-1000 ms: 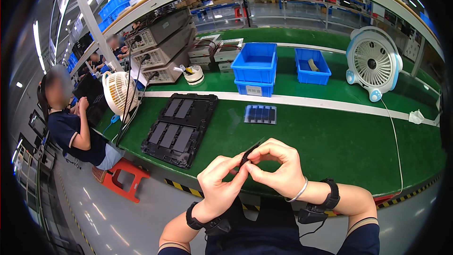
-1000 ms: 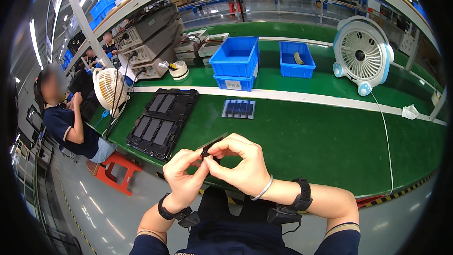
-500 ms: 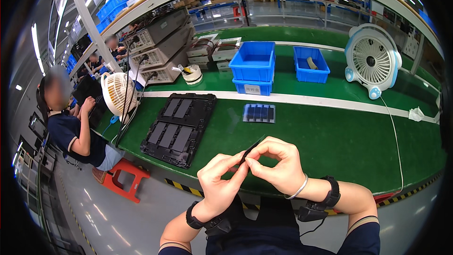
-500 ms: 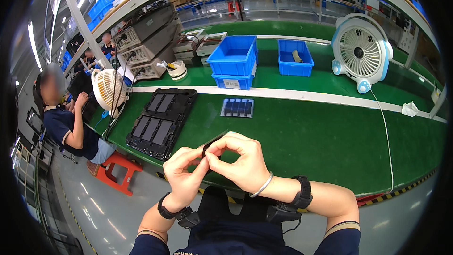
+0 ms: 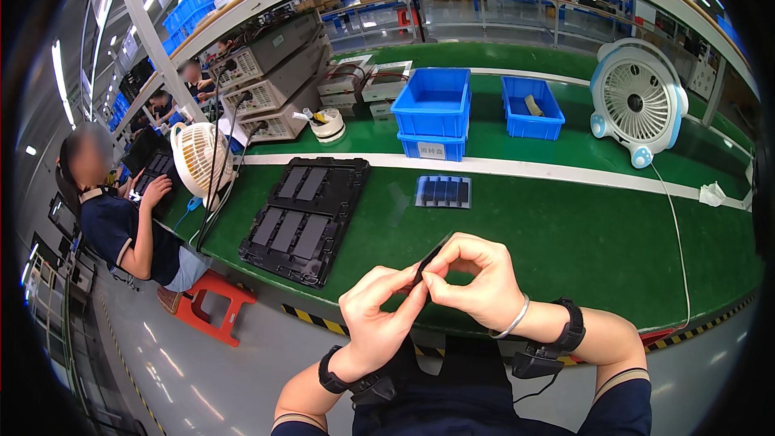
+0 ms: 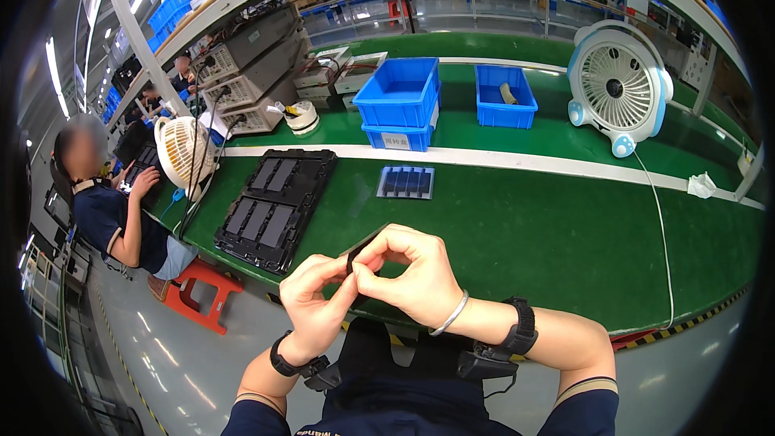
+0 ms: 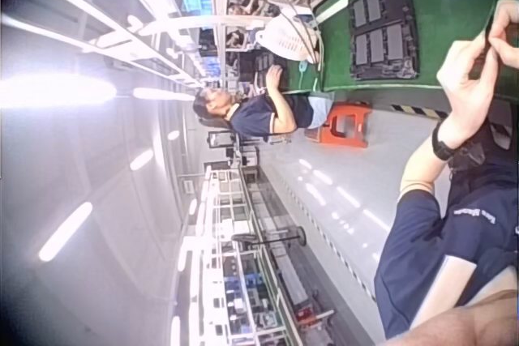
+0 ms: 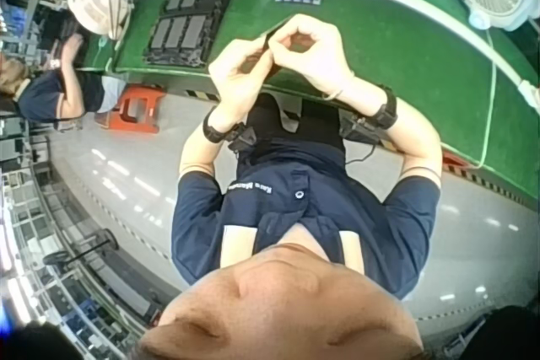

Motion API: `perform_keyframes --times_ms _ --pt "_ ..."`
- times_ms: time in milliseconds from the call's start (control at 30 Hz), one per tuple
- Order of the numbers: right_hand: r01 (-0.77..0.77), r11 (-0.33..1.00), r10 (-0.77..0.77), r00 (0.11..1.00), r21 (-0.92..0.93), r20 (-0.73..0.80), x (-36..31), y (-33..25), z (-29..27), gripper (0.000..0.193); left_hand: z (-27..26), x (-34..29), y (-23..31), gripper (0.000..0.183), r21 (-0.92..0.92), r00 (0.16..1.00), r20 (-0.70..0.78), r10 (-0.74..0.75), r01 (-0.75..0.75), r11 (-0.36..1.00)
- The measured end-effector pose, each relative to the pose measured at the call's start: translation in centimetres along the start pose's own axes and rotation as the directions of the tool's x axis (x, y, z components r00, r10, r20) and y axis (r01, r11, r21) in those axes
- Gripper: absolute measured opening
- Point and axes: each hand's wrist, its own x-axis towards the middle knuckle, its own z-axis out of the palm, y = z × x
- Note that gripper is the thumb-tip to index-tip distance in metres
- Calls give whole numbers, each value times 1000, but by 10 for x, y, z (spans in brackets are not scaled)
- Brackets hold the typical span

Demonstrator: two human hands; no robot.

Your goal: Assembling electronic components by applying adhesive tape to a black plastic housing and joining parts.

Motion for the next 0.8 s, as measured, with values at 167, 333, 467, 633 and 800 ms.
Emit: perform_keyframes --times_ms 167,333,467,633,800 --pt "-65 997 65 998 40 -10 1 4 -3 8 0 -1 -1 22 8 1000 26 4 -5 1000" --pt "-66 998 66 995 4 -68 8 1 -8 23 -6 4 2 26 -291 959 70 -275 283 914" --pt "52 971 -54 999 -231 -3 18 0 -16 24 -14 2 -1 26 -410 871 230 -434 491 769" --pt "20 988 19 968 -151 252 23 3 -24 14 -14 0 -5 25 -427 841 300 -450 540 726" --pt "94 986 -95 995 -141 -4 27 -2 -25 11 -19 3 -13 24 -511 812 259 -523 574 640"
